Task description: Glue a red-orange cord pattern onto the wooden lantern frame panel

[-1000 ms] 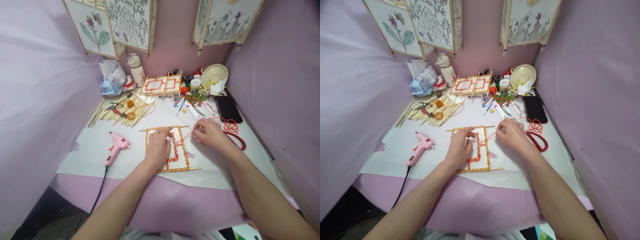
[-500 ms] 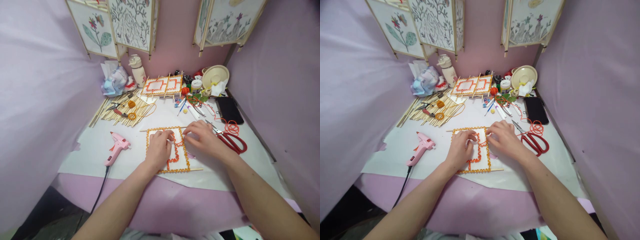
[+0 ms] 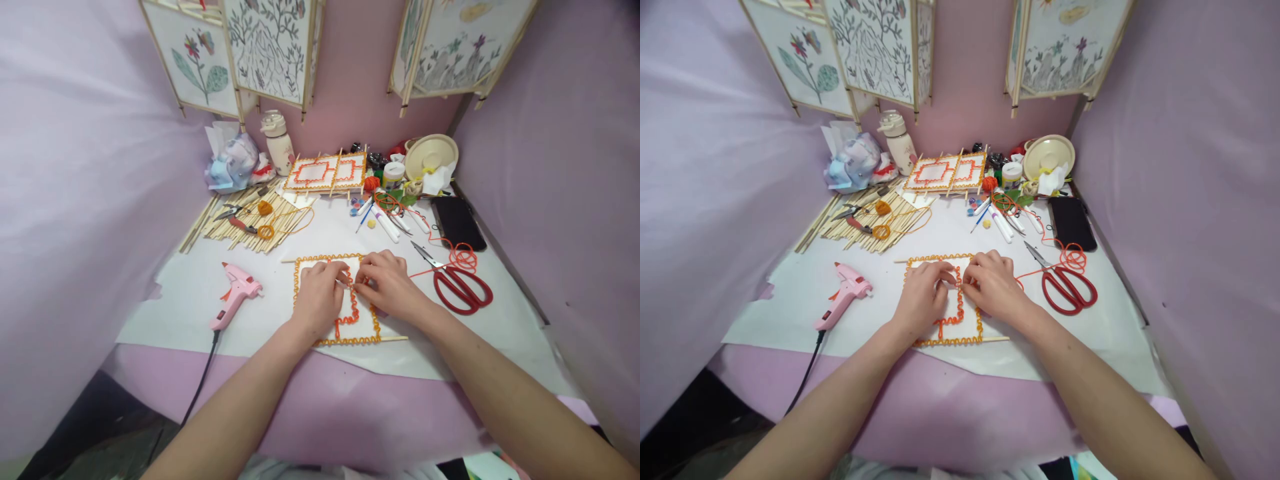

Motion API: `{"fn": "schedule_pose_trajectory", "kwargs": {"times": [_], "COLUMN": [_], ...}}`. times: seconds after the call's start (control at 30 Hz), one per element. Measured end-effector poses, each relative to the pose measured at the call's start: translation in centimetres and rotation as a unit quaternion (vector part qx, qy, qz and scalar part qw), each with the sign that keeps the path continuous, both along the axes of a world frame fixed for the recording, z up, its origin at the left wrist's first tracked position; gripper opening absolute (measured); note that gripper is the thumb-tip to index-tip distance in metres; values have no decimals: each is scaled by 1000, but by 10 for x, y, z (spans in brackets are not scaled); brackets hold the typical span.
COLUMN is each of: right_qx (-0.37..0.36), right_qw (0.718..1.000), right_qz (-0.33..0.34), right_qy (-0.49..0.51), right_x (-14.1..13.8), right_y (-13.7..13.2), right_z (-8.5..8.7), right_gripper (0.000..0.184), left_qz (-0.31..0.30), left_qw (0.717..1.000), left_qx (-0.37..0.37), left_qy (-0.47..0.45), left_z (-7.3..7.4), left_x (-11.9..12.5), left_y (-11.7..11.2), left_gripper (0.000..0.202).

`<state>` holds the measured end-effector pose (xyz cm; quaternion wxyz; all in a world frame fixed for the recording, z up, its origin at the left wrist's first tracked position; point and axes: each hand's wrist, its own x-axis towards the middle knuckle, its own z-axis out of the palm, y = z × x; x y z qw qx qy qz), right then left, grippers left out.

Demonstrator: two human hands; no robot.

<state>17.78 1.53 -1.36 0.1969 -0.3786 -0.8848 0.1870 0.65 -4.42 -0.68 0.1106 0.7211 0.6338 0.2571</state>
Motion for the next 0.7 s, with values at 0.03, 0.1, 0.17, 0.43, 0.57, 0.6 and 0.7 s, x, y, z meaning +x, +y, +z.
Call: {"fn": "schedule_pose_trajectory", "kwargs": {"times": [0.03, 0.1, 0.17, 0.43, 0.57, 0.6, 0.7], "right_qx": [2, 8, 11, 14, 10, 9, 3], "right_qw": [1000, 1000, 1000, 998, 997, 996, 995], "right_qz": [-5, -14, -23, -58, -80, -87, -103], "right_qy": [0, 0, -2, -11, -21, -21, -14], "right_x": [0, -1, -1, -2, -3, -4, -8], "right_y": [0, 0, 0, 0, 0, -1, -1], "right_z": [-1, -1, -1, -1, -1, -1, -4], "right_gripper": [11, 11, 11, 10, 9, 8, 8], "left_qz": [-1, -5, -10, -8, -9, -9, -10], "left_qw": [1000, 1000, 1000, 1000, 1000, 1000, 1000], "left_qx": [-2, -2, -1, -10, -12, -11, -4], "left_qy": [-1, 0, 5, 16, 11, 9, 8], "left_z": [0, 0, -1, -3, -2, -3, -4], "left_x": [0, 0, 1, 2, 2, 2, 2], "left_y": [0, 0, 0, 0, 0, 0, 0], "left_gripper": [35, 34, 33, 33, 33, 33, 32]}}
